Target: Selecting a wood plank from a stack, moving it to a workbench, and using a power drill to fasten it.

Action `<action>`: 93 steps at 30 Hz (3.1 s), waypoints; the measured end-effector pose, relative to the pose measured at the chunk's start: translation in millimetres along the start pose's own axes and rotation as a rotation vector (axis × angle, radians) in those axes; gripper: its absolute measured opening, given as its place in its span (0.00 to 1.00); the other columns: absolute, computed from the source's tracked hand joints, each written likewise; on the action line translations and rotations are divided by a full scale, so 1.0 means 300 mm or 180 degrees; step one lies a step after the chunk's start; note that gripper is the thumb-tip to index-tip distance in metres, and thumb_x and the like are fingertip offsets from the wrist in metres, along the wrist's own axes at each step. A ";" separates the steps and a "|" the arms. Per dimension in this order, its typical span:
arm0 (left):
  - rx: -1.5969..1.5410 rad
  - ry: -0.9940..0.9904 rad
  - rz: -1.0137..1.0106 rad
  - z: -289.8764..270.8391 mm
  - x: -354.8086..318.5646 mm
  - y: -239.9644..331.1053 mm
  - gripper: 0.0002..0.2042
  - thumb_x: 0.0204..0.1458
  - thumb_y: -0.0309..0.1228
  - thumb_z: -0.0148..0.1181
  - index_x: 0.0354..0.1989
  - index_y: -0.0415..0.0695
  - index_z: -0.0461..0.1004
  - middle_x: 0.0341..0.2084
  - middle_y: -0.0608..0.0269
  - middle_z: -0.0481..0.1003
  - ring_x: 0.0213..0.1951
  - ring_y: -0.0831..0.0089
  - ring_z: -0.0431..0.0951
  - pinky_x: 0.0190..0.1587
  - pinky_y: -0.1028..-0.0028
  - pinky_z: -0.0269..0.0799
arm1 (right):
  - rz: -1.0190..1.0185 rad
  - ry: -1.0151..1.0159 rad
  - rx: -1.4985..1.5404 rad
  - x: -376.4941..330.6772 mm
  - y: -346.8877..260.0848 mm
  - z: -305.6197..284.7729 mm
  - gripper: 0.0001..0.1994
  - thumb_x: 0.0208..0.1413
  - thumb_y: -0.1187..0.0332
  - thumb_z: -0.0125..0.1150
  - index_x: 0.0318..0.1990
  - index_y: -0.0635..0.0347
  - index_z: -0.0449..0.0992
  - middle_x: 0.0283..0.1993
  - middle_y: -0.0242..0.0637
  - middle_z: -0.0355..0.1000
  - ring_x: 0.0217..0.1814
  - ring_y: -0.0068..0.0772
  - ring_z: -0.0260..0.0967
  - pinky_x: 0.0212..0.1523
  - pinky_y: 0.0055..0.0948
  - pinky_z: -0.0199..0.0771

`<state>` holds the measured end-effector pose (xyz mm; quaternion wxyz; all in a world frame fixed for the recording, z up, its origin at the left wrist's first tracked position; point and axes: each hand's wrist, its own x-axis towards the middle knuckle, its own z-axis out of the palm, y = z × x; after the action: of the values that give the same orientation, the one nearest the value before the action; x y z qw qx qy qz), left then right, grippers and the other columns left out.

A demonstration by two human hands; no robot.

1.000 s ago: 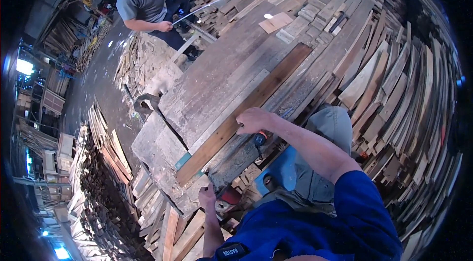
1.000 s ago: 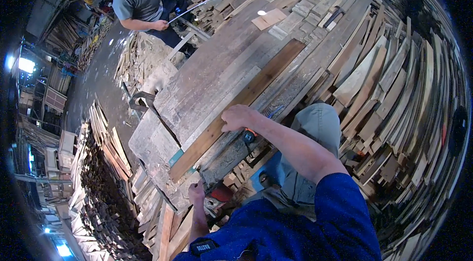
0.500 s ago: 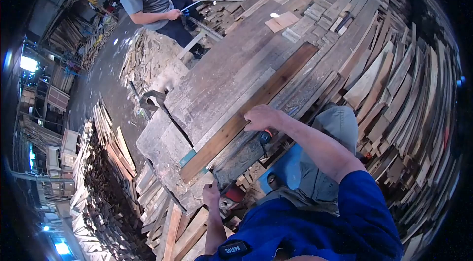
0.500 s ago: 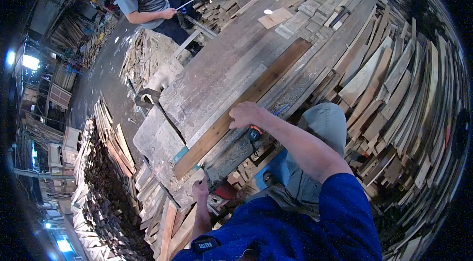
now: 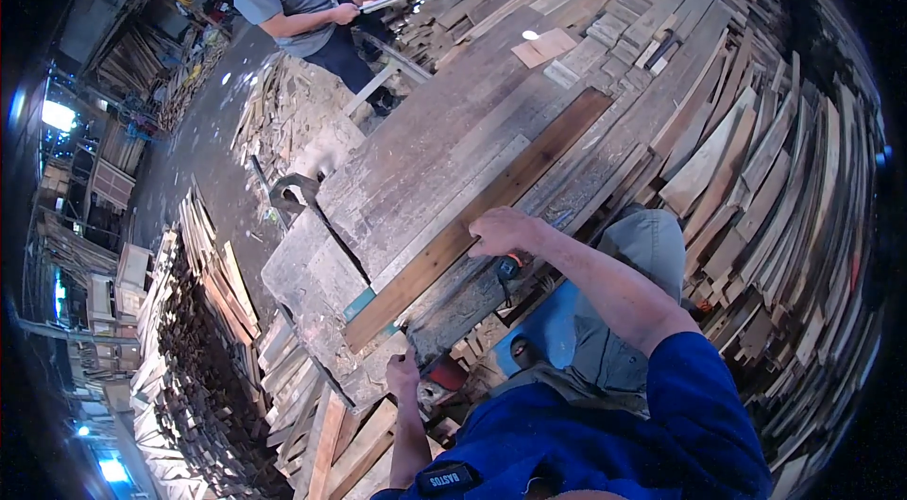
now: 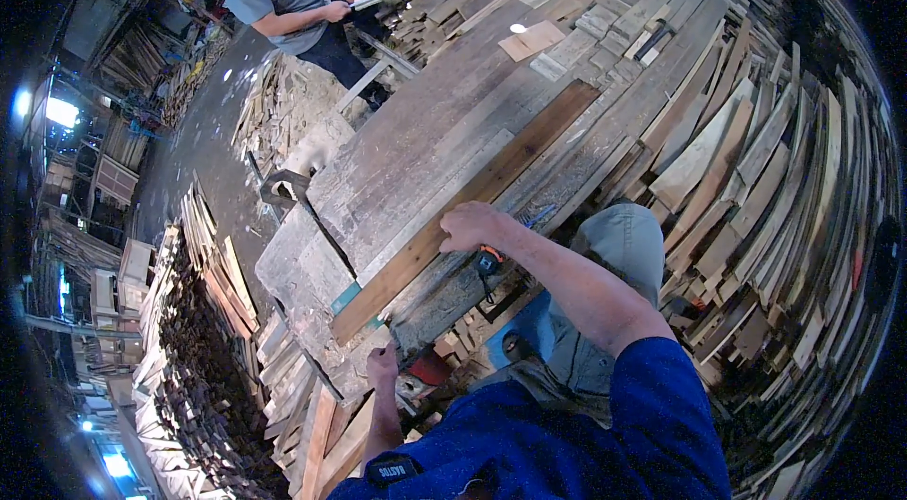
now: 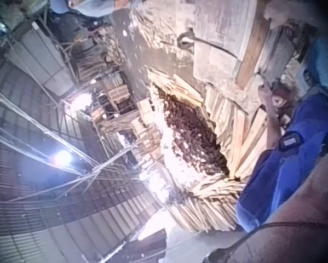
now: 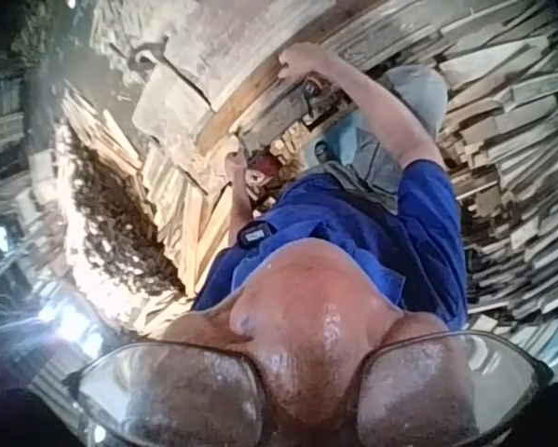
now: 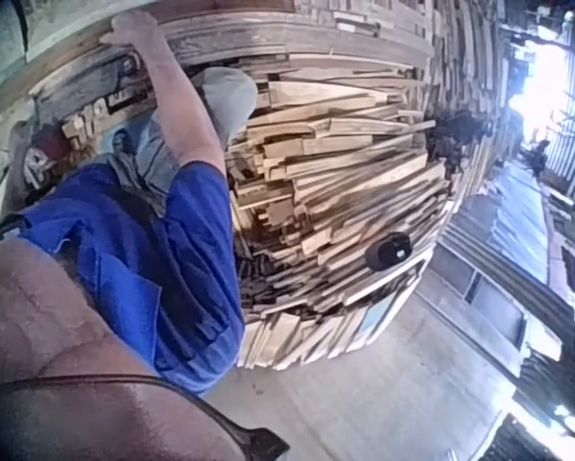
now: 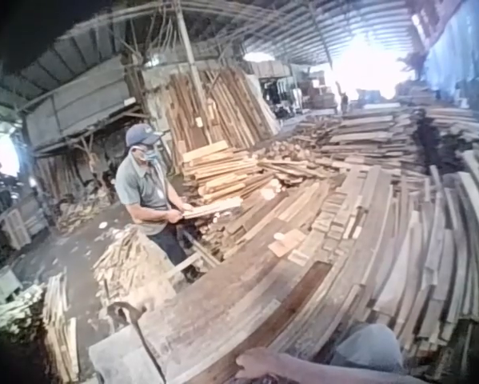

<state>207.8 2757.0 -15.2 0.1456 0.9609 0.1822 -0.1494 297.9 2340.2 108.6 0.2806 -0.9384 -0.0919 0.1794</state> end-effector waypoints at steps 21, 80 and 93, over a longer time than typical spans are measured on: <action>0.0034 -0.0143 -0.0039 0.012 0.007 0.018 0.27 0.51 0.56 0.58 0.38 0.39 0.81 0.38 0.42 0.80 0.44 0.46 0.81 0.49 0.54 0.74 | 0.0035 -0.0061 -0.0008 0.016 0.052 0.029 0.23 0.49 0.48 0.62 0.41 0.61 0.79 0.44 0.51 0.77 0.52 0.52 0.74 0.54 0.47 0.71; 0.0050 -0.0190 -0.0186 0.002 0.010 0.005 0.27 0.51 0.58 0.57 0.41 0.43 0.81 0.42 0.45 0.80 0.47 0.48 0.79 0.51 0.53 0.73 | -0.0088 -0.0012 -0.0045 0.003 0.023 0.003 0.25 0.51 0.48 0.61 0.45 0.62 0.80 0.46 0.52 0.78 0.52 0.53 0.74 0.55 0.47 0.72; -0.0016 -0.0160 -0.0149 -0.017 -0.024 0.012 0.28 0.51 0.58 0.55 0.41 0.43 0.81 0.41 0.43 0.80 0.47 0.46 0.80 0.51 0.53 0.73 | -0.0076 0.0067 -0.0027 -0.018 0.021 0.006 0.24 0.50 0.47 0.61 0.41 0.60 0.81 0.44 0.52 0.78 0.50 0.53 0.75 0.52 0.46 0.74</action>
<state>204.0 2753.2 -7.2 0.1490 0.9519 0.2013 -0.1765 292.7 2334.5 105.1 0.2796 -0.9403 -0.1009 0.1657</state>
